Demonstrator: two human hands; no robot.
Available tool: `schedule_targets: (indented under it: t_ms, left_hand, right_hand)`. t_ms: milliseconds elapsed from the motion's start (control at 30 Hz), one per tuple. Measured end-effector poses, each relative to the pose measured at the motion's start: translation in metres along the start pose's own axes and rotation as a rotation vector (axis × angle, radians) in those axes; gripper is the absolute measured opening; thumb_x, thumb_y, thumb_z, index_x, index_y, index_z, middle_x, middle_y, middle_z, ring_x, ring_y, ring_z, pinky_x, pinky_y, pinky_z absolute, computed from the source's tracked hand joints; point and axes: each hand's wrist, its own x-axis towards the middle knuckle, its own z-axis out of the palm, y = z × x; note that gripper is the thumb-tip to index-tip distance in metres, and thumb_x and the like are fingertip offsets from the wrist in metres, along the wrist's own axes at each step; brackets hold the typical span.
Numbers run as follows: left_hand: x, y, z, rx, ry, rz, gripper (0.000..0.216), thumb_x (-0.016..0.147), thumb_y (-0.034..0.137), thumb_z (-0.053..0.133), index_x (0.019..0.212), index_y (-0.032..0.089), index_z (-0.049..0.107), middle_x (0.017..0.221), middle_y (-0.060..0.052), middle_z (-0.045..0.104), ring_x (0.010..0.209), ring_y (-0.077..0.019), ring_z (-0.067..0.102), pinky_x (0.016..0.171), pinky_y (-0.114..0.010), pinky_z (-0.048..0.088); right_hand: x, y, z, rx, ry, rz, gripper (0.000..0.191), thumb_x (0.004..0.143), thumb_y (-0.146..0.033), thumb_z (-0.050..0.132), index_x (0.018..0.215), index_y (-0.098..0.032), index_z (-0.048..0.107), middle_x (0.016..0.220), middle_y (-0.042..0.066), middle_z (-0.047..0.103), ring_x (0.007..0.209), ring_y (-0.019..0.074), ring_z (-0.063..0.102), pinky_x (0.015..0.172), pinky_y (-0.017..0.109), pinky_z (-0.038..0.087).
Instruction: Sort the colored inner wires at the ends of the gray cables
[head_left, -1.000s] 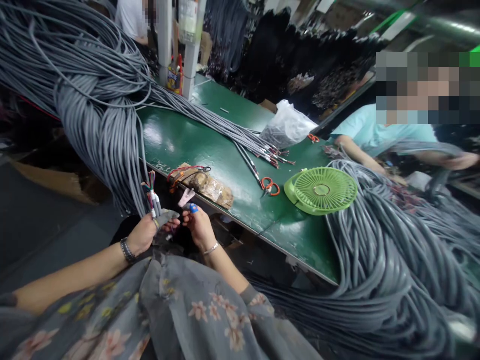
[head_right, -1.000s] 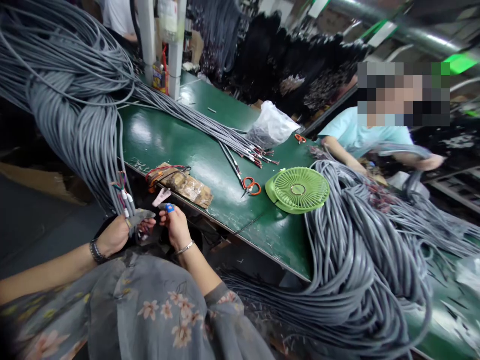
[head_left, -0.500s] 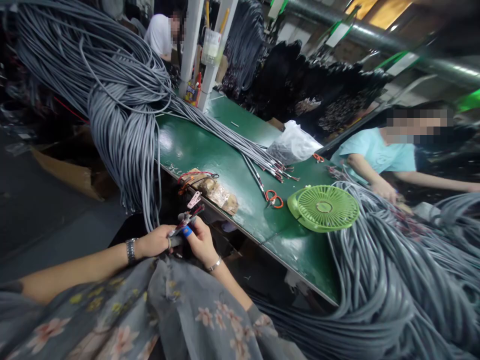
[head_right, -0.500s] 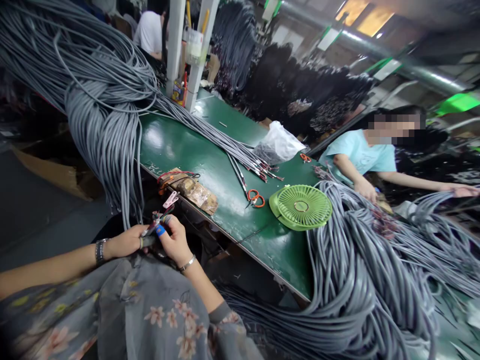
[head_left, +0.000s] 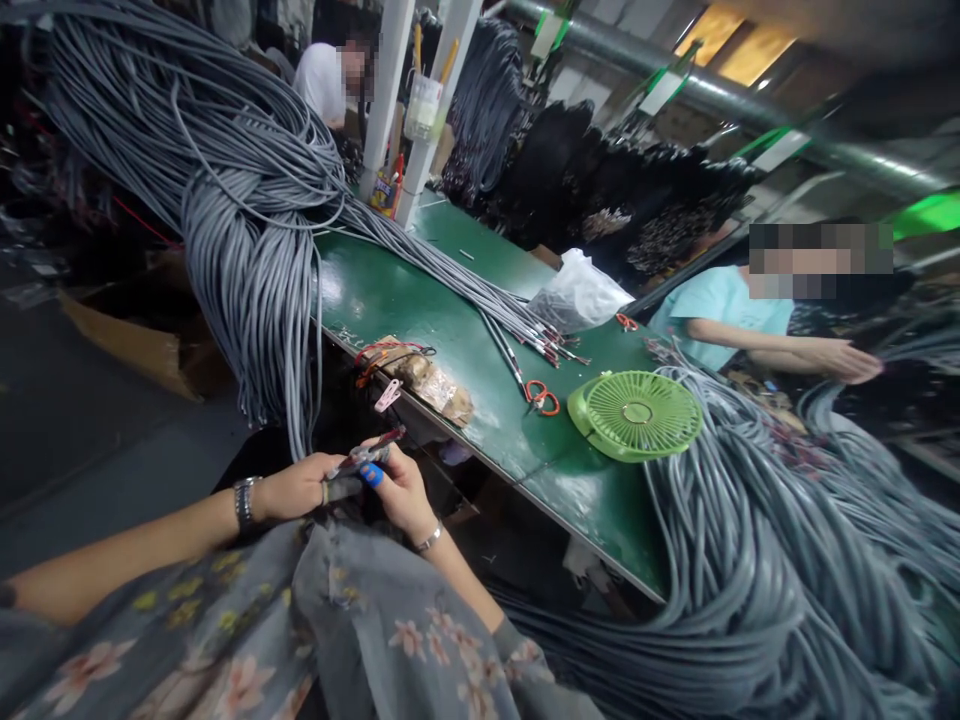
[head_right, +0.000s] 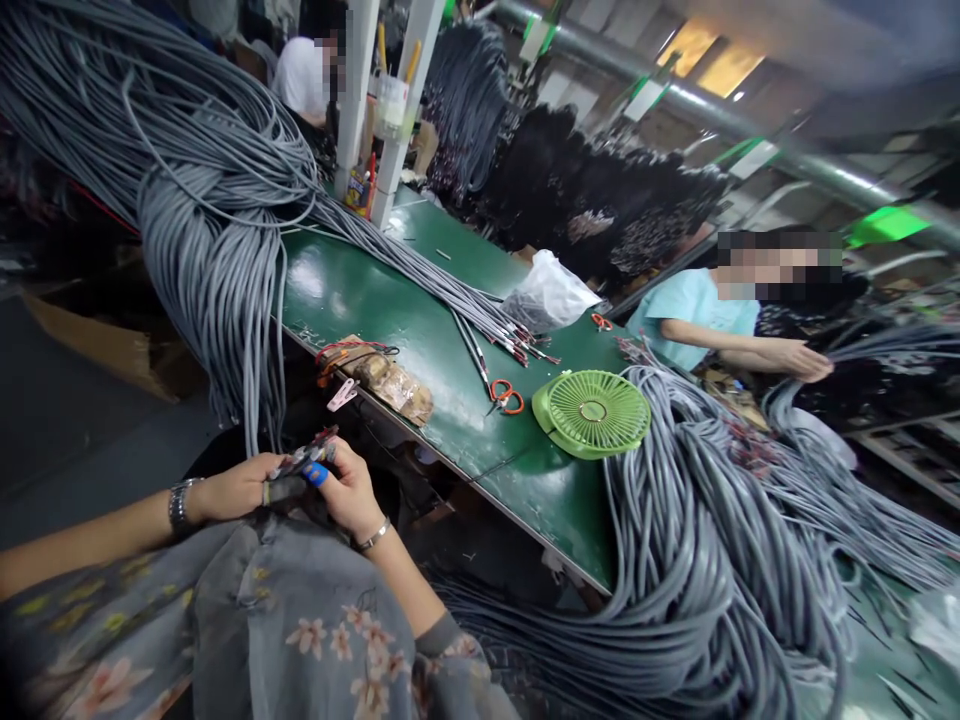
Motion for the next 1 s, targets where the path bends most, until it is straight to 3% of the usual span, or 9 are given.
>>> schedule_targets:
  t_ms: [100,200,267,300,367,467,567,700,1000]
  left_hand:
    - [-0.004,0.002,-0.005,-0.054,0.117,0.058,0.034,0.073,0.053,0.077,0.069,0.02,0.073,0.07,-0.002,0.075,0.071,-0.0197,0.065,0.069,-0.029,0.054]
    - [-0.008,0.005,-0.014,-0.243,0.359,0.089,0.03,0.068,0.047,0.082,0.078,0.019,0.078,0.08,-0.008,0.08,0.078,-0.0236,0.073,0.071,-0.031,0.057]
    - [-0.01,0.007,-0.024,-0.425,0.586,0.094,0.029,0.065,0.042,0.084,0.082,0.018,0.079,0.078,-0.009,0.081,0.062,-0.0189,0.07,0.052,-0.024,0.052]
    - [-0.01,0.009,-0.03,-0.483,0.663,0.094,0.026,0.063,0.038,0.085,0.079,0.018,0.078,0.07,-0.007,0.078,0.049,-0.0137,0.062,0.04,-0.019,0.04]
    - [-0.01,0.013,-0.04,-0.552,0.764,0.137,0.019,0.057,0.032,0.084,0.059,0.018,0.071,0.046,0.002,0.063,0.033,-0.0064,0.042,0.033,-0.016,0.029]
    - [-0.008,0.021,-0.044,-0.524,0.751,0.116,0.019,0.053,0.028,0.085,0.053,0.017,0.069,0.043,0.002,0.06,0.031,-0.0035,0.034,0.032,-0.016,0.028]
    - [-0.003,0.027,-0.033,-0.443,0.66,0.026,0.026,0.048,0.028,0.09,0.069,0.017,0.08,0.047,0.001,0.063,0.036,-0.0054,0.04,0.032,-0.016,0.027]
    - [0.009,0.028,-0.018,-0.407,0.503,-0.033,0.036,0.046,0.032,0.095,0.077,0.019,0.08,0.06,-0.001,0.071,0.049,-0.0133,0.056,0.045,-0.024,0.048]
    - [0.022,0.022,-0.017,-0.265,0.356,-0.078,0.039,0.052,0.045,0.092,0.067,0.015,0.074,0.049,0.004,0.057,0.038,-0.0076,0.044,0.038,-0.022,0.038]
  right_hand:
    - [0.003,0.001,0.004,0.088,0.098,0.085,0.046,0.083,-0.067,0.068,0.096,-0.023,0.073,0.096,0.007,0.073,0.089,0.0231,0.066,0.088,0.039,0.054]
    - [0.007,0.002,0.006,0.194,0.154,0.106,0.047,0.083,-0.067,0.068,0.098,-0.023,0.07,0.09,0.007,0.074,0.082,0.0211,0.067,0.083,0.038,0.055]
    - [0.009,0.004,0.007,0.235,0.141,0.117,0.047,0.084,-0.067,0.068,0.099,-0.023,0.067,0.083,0.005,0.073,0.077,0.0196,0.067,0.079,0.036,0.056]
    - [0.011,0.006,0.007,0.237,0.121,0.124,0.047,0.084,-0.067,0.067,0.099,-0.023,0.065,0.08,0.005,0.073,0.074,0.019,0.067,0.076,0.036,0.056]
    - [0.013,0.009,0.009,0.214,0.089,0.141,0.05,0.083,-0.07,0.066,0.098,-0.022,0.063,0.078,0.005,0.073,0.072,0.0185,0.066,0.073,0.034,0.057]
    - [0.016,0.014,0.013,0.214,0.055,0.181,0.054,0.081,-0.074,0.064,0.097,-0.022,0.062,0.082,0.005,0.074,0.074,0.0187,0.068,0.071,0.034,0.057]
    - [0.019,0.016,0.018,0.247,-0.001,0.224,0.056,0.079,-0.076,0.064,0.095,-0.022,0.059,0.082,0.005,0.074,0.071,0.018,0.066,0.067,0.033,0.056]
    - [0.022,0.017,0.023,0.283,-0.073,0.252,0.059,0.076,-0.08,0.066,0.089,-0.022,0.059,0.076,0.002,0.071,0.067,0.016,0.063,0.066,0.031,0.054]
    - [0.02,0.025,0.028,0.401,-0.084,0.341,0.065,0.061,-0.079,0.077,0.087,-0.022,0.061,0.07,-0.003,0.068,0.064,0.0137,0.062,0.068,0.028,0.053]
